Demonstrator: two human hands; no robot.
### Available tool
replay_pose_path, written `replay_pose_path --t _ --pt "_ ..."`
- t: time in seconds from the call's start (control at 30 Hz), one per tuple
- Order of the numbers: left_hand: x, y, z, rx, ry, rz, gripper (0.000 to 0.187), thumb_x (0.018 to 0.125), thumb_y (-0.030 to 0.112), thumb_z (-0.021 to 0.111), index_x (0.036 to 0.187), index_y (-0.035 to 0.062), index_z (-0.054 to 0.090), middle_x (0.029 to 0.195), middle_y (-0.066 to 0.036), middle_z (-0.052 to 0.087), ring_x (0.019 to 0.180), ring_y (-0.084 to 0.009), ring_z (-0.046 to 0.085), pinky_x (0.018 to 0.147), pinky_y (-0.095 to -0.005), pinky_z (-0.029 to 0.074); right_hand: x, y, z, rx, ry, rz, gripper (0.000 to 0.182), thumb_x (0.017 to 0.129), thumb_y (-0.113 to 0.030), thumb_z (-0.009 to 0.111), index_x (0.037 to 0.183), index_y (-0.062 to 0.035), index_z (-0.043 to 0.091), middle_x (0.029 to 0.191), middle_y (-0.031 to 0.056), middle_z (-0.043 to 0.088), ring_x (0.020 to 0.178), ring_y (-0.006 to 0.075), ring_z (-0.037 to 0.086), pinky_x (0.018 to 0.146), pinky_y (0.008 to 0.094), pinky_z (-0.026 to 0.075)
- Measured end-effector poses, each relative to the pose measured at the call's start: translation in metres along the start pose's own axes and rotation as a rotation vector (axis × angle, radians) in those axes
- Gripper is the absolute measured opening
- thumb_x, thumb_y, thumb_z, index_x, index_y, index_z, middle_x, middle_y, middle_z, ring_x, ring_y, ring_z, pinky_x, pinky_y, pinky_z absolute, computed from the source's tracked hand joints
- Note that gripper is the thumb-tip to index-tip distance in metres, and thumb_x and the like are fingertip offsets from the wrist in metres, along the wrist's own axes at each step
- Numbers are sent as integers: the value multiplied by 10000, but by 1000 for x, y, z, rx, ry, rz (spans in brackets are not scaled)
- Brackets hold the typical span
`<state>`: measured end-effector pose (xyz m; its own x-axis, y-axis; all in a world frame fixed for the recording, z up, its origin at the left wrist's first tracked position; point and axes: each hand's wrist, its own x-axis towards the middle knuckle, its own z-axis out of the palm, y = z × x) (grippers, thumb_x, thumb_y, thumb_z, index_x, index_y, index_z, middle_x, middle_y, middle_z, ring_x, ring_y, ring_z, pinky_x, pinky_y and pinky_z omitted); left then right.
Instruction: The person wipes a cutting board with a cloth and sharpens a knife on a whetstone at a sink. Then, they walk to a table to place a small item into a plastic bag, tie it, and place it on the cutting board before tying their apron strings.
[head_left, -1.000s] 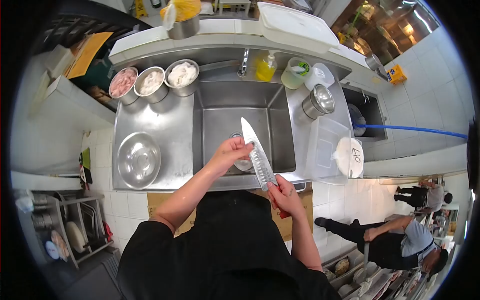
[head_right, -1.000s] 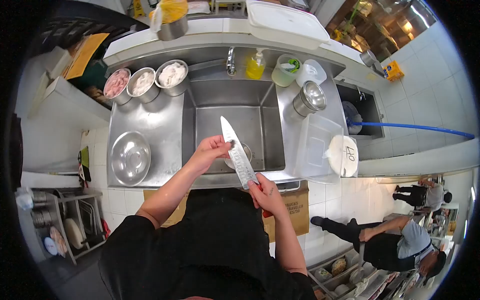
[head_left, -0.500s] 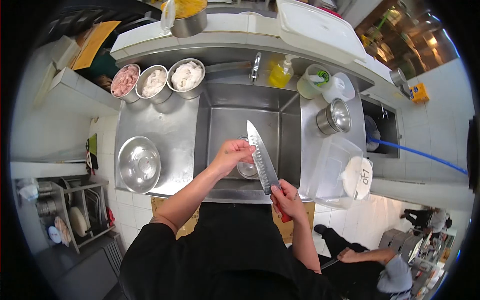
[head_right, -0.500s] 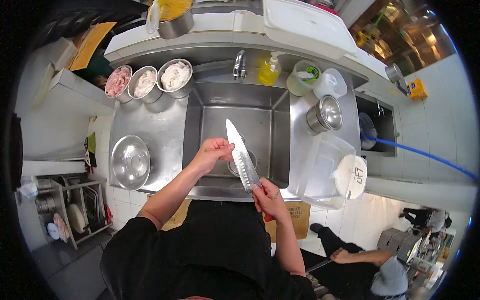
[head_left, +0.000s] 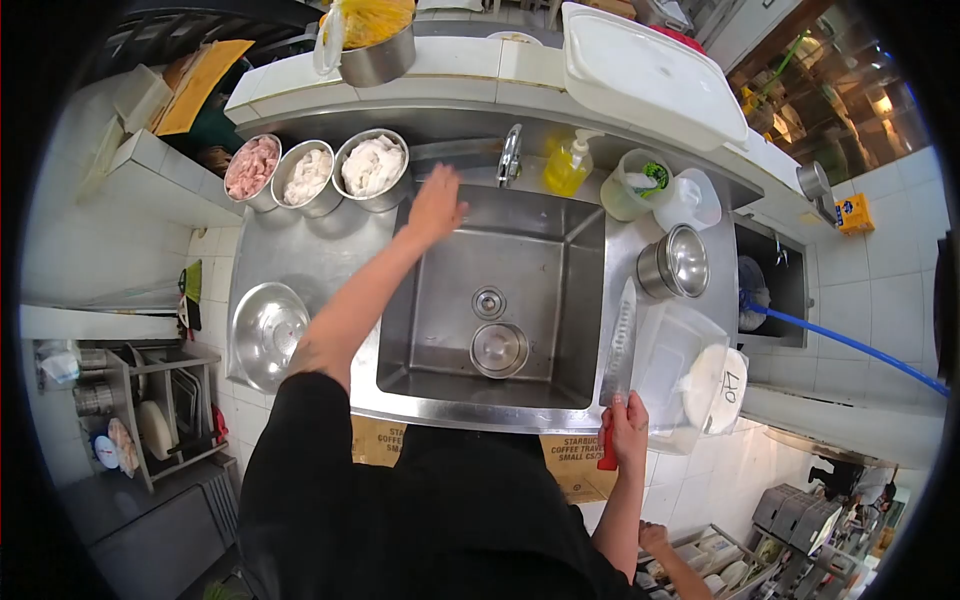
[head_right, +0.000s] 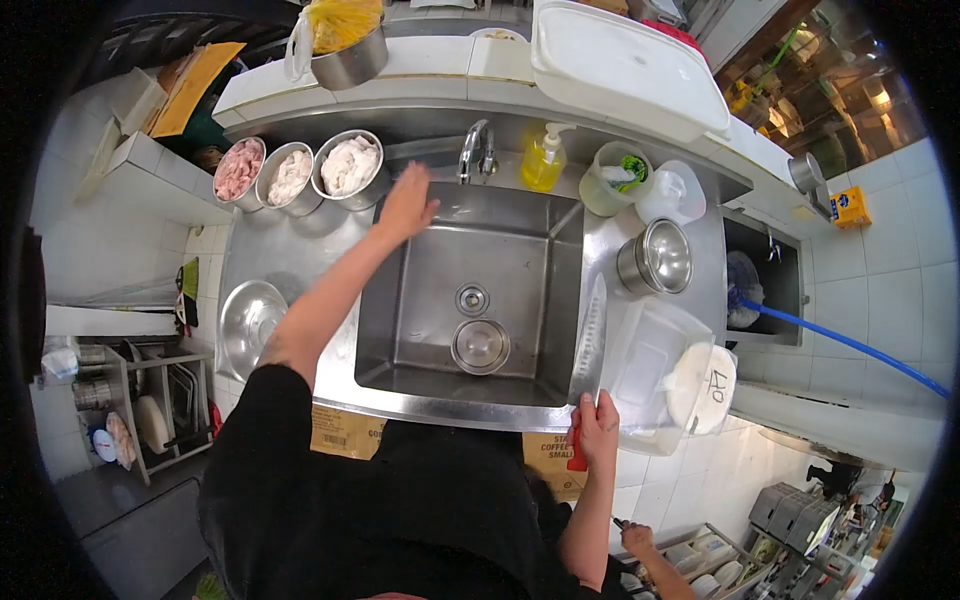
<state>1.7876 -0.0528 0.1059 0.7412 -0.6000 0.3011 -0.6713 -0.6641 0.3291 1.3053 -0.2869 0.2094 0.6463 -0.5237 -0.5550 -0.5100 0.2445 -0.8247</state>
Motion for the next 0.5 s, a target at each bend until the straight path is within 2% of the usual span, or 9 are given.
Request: replay_pose_path --t 0.03,0.13,0.23,0.27,0.37,0.4,0.5 --pt "15 -15 6 219 66 69 749 852 224 796 1472 -28 459 1571 -267 414 1525 -407 347 1216 -539 355 -2 6 -2 -17 2 3 230 1122 -229 524 952 -79 483 637 33 501 415 138 475 374 293 412" --pt "41 -66 24 302 21 62 935 806 230 848 1556 -24 351 1597 -264 352 1541 -458 279 1241 -581 304 -9 35 -6 -78 14 -21 227 1117 -219 532 952 -75 474 628 37 503 412 140 476 378 294 407" --pt "63 -87 51 244 -61 -15 981 803 236 855 1578 -24 314 1589 -257 373 1540 -442 298 1253 -576 287 -19 50 3 -35 44 51 233 1113 -216 540 943 -71 475 633 39 512 418 142 486 383 294 409" --pt "71 -89 59 286 -7 -7 880 818 263 851 1528 1 400 1512 -223 472 1468 -423 411 1218 -576 339 -21 51 7 -30 40 72 246 1112 -219 546 931 -67 479 641 39 521 427 143 499 386 297 409" --pt "97 -80 56 314 -120 -170 719 838 298 839 1424 37 512 1376 -175 581 1332 -388 540 1152 -555 413 -25 54 13 -92 13 95 236 1111 -222 550 946 -63 497 652 38 519 437 141 500 390 300 415" --pt "101 -77 58 386 -58 -123 621 795 360 874 1275 74 602 1204 -131 646 1181 -345 616 1050 -531 487 -26 56 13 -131 8 98 240 1101 -232 570 956 -48 517 649 43 537 447 136 528 402 308 428" --pt "105 -73 51 412 -125 -138 615 786 372 877 1268 102 608 1194 -125 653 1156 -340 634 959 -499 538 -22 56 14 -112 -14 112 242 1101 -227 568 948 -48 513 644 42 534 444 135 523 401 311 424"
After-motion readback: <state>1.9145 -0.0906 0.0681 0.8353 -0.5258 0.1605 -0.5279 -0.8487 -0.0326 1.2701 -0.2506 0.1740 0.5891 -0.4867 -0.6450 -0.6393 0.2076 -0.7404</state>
